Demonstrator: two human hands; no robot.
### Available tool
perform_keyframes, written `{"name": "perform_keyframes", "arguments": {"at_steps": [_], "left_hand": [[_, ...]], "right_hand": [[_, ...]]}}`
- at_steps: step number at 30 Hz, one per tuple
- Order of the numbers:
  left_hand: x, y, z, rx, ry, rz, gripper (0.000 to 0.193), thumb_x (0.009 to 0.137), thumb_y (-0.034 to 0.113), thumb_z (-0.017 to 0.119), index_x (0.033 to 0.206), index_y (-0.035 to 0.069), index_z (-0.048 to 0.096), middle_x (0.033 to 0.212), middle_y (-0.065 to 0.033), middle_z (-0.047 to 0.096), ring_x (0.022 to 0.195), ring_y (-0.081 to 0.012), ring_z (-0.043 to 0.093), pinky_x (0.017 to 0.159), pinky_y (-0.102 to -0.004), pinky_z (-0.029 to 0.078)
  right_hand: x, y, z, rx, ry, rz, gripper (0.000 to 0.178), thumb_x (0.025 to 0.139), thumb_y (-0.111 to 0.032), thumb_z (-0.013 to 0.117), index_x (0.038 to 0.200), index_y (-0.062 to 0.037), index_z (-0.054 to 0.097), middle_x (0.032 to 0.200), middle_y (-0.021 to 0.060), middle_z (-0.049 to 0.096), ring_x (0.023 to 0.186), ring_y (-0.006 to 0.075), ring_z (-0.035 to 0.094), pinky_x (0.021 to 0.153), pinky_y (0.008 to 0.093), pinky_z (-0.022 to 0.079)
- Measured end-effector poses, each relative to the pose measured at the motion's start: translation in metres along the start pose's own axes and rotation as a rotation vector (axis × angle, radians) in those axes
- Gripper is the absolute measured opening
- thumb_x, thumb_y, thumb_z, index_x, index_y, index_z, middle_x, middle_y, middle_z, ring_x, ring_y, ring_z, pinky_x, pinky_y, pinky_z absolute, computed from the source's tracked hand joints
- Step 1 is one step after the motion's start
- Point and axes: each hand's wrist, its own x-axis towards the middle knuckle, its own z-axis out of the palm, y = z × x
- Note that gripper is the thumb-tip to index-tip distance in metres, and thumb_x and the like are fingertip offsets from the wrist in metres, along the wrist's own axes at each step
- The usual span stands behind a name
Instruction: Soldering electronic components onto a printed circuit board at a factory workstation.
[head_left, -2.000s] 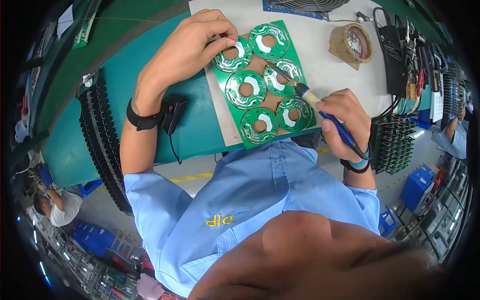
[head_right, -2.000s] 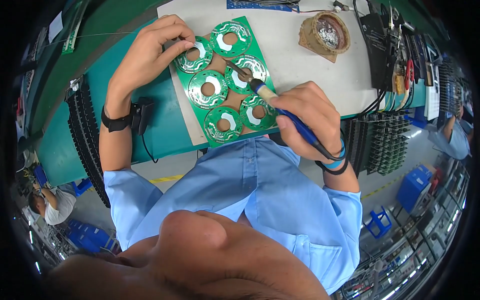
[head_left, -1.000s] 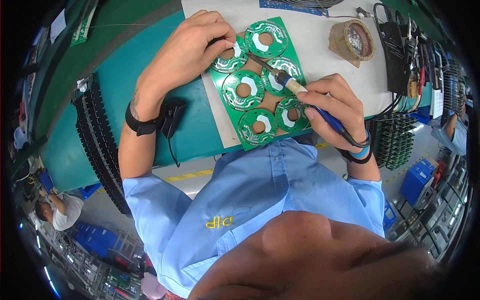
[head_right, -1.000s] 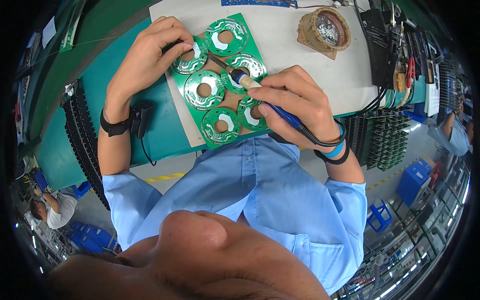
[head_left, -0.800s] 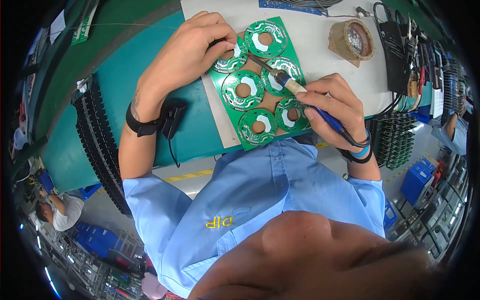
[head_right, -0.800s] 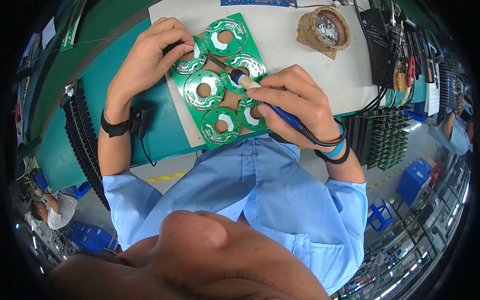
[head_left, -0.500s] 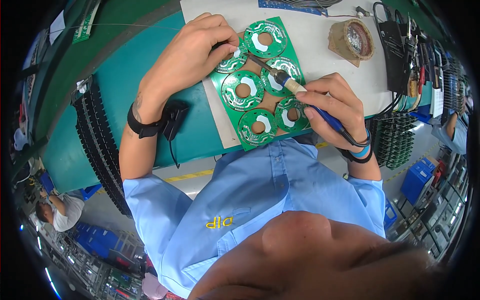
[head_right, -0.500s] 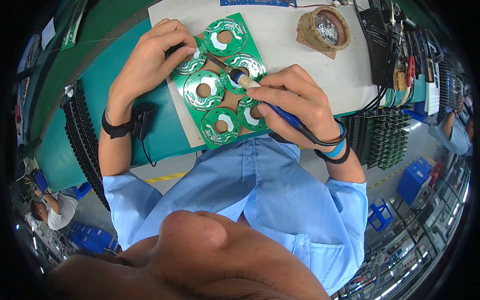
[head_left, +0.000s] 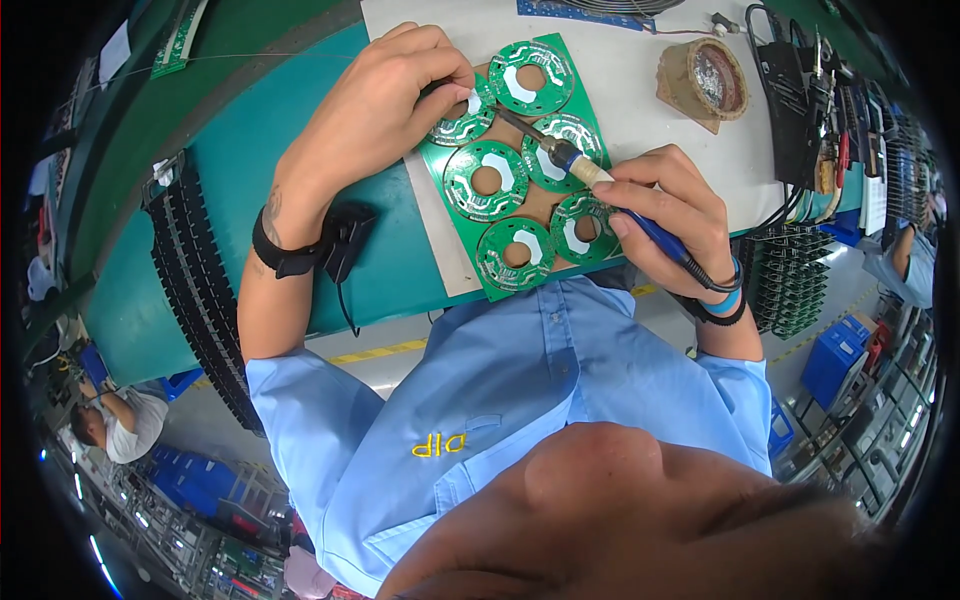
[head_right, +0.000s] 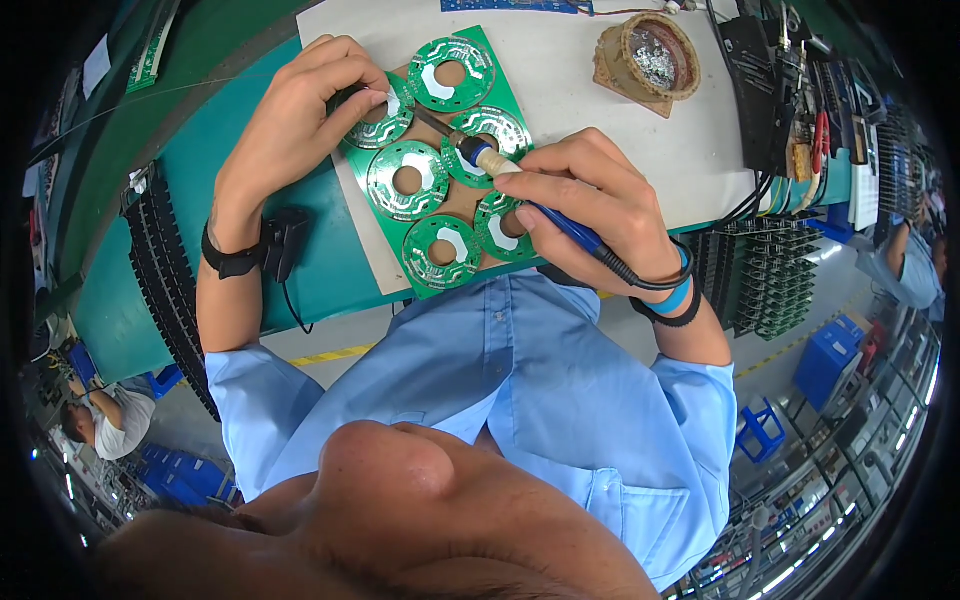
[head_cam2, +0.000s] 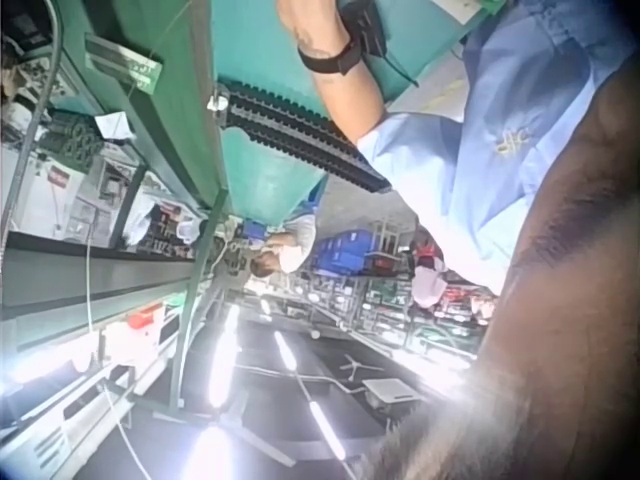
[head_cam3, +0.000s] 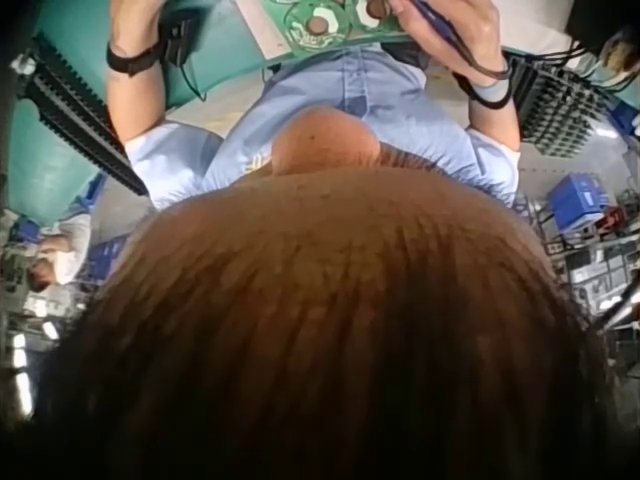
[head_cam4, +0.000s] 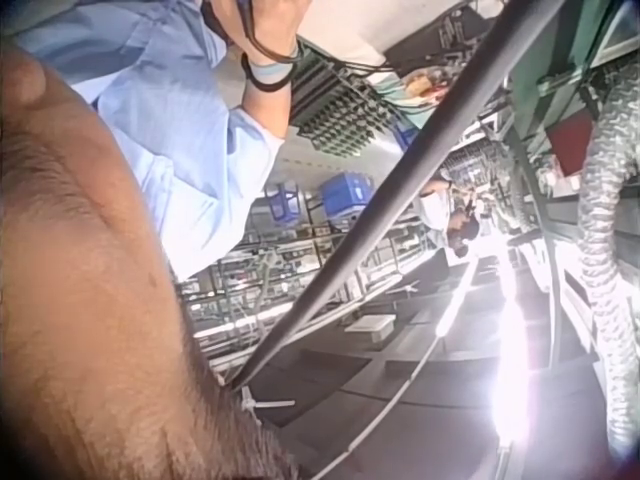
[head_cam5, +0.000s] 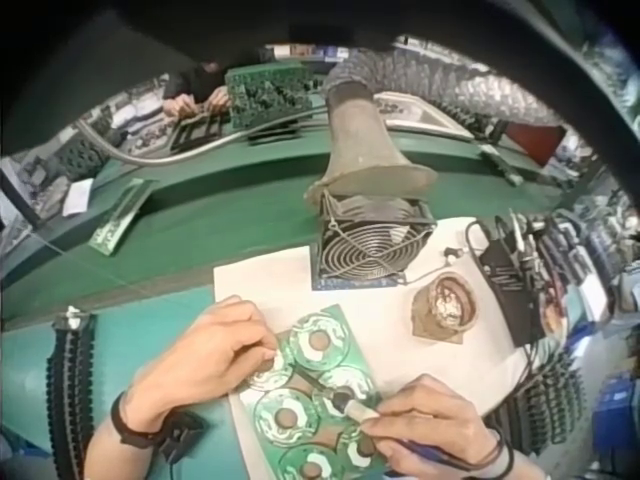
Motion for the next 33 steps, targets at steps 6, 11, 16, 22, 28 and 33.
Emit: {"name": "perform_keyframes", "arguments": {"at_steps": [6,11,16,22,28,33], "left_hand": [[0.000,0.000,-0.001,0.008,-0.003,-0.001,0.007,0.090,0.005,0.069,0.094,0.000,0.066,0.092,-0.0091,0.062,0.091,-0.0281,0.060,0.078,-0.0385,0.050],[0.000,0.000,-0.001,0.008,-0.014,-0.005,0.007,0.090,0.005,0.069,0.095,0.000,0.066,0.092,-0.0091,0.062,0.091,-0.0282,0.060,0.078,-0.0385,0.050],[-0.001,-0.001,0.000,0.004,-0.002,-0.010,0.007,0.092,0.005,0.068,0.096,0.000,0.065,0.092,-0.0093,0.062,0.088,-0.0275,0.060,0.075,-0.0376,0.050],[-0.001,-0.003,-0.008,0.046,0.034,-0.088,0.009,0.094,0.008,0.066,0.098,-0.001,0.065,0.092,-0.0094,0.062,0.085,-0.0255,0.061,0.072,-0.0354,0.050],[-0.002,-0.003,-0.011,0.038,0.027,-0.152,0.011,0.095,0.009,0.066,0.099,-0.001,0.065,0.092,-0.0100,0.063,0.084,-0.0245,0.062,0.071,-0.0340,0.049],[-0.001,-0.001,-0.013,0.053,0.008,-0.203,0.011,0.095,0.009,0.066,0.099,-0.001,0.065,0.091,-0.0103,0.063,0.083,-0.0239,0.062,0.071,-0.0338,0.049]], "right_hand": [[-0.003,-0.001,-0.002,0.020,0.007,-0.026,0.033,0.076,0.001,0.072,0.108,0.0019,0.073,0.101,0.0172,0.069,0.085,0.0298,0.062,0.076,0.0376,0.050],[-0.009,-0.006,-0.006,-0.020,0.041,-0.032,0.031,0.076,0.001,0.072,0.106,0.0031,0.073,0.100,0.0188,0.069,0.084,0.0305,0.063,0.076,0.0383,0.050],[-0.035,-0.007,-0.018,-0.043,0.158,0.042,0.024,0.085,-0.003,0.066,0.107,0.0060,0.071,0.101,0.0207,0.069,0.085,0.0289,0.063,0.077,0.0393,0.050],[-0.084,0.023,-0.011,-0.176,0.668,0.149,0.033,0.103,-0.019,0.052,0.120,0.0073,0.065,0.105,0.0201,0.068,0.092,0.0261,0.062,0.084,0.0392,0.050],[-0.083,0.034,-0.006,-0.083,0.702,0.345,0.035,0.105,-0.020,0.050,0.126,0.0064,0.061,0.114,0.0203,0.066,0.096,0.0237,0.061,0.088,0.0369,0.050],[-0.068,0.029,0.005,-0.045,0.589,0.160,0.028,0.098,-0.011,0.060,0.120,0.0055,0.064,0.112,0.0205,0.066,0.096,0.0251,0.064,0.087,0.0346,0.050]]}}
